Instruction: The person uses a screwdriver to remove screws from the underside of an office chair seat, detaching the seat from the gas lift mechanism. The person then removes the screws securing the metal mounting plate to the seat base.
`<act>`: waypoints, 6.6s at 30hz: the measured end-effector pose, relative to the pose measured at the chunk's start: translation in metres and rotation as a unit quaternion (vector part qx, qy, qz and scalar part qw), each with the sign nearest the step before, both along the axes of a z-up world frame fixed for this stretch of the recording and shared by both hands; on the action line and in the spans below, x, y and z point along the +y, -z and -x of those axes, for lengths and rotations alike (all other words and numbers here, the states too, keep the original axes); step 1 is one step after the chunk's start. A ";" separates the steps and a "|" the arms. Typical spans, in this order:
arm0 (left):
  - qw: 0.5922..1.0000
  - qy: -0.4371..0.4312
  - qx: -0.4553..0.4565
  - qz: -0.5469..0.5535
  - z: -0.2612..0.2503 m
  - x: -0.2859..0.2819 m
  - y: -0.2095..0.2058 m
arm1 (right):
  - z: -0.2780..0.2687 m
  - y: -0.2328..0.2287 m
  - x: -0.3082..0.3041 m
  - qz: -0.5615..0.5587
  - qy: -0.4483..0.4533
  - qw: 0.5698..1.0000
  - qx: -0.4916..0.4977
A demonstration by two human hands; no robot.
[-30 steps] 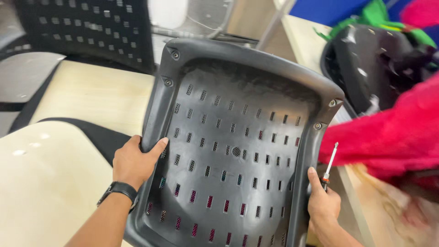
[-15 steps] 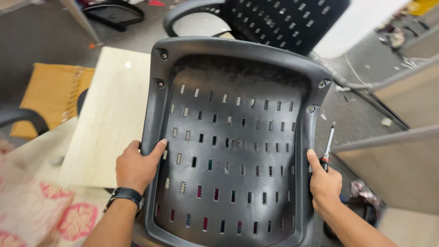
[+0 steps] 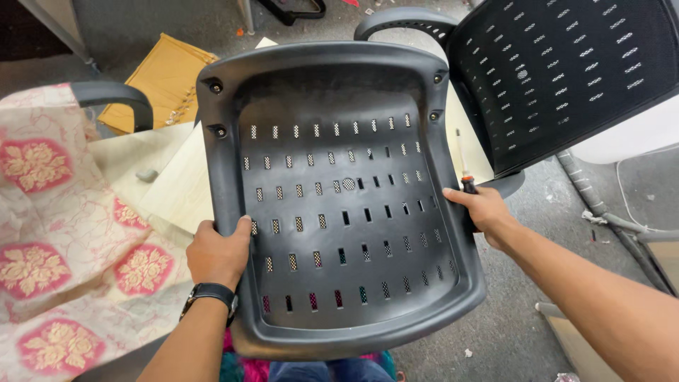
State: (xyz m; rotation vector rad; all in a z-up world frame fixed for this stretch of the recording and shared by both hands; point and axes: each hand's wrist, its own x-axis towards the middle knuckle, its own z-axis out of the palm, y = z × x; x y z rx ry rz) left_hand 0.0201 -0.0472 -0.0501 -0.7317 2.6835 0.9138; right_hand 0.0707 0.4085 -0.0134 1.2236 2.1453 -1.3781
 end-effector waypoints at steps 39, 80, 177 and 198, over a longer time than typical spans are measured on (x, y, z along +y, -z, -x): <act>0.966 0.198 -0.063 0.151 0.165 -0.018 0.110 | 0.086 0.127 -0.057 -0.204 -0.198 0.942 -0.178; 0.777 0.601 -0.144 0.117 0.045 0.009 0.015 | -0.250 0.058 -0.219 0.041 0.183 0.972 -0.140; -0.002 0.911 0.211 -0.353 -0.657 0.277 -0.215 | -0.686 -0.055 -0.722 -0.210 0.975 -0.061 -0.042; 0.172 0.868 -0.459 -0.080 -0.745 0.309 -0.411 | -0.941 -0.305 -0.776 -0.419 0.877 0.177 0.153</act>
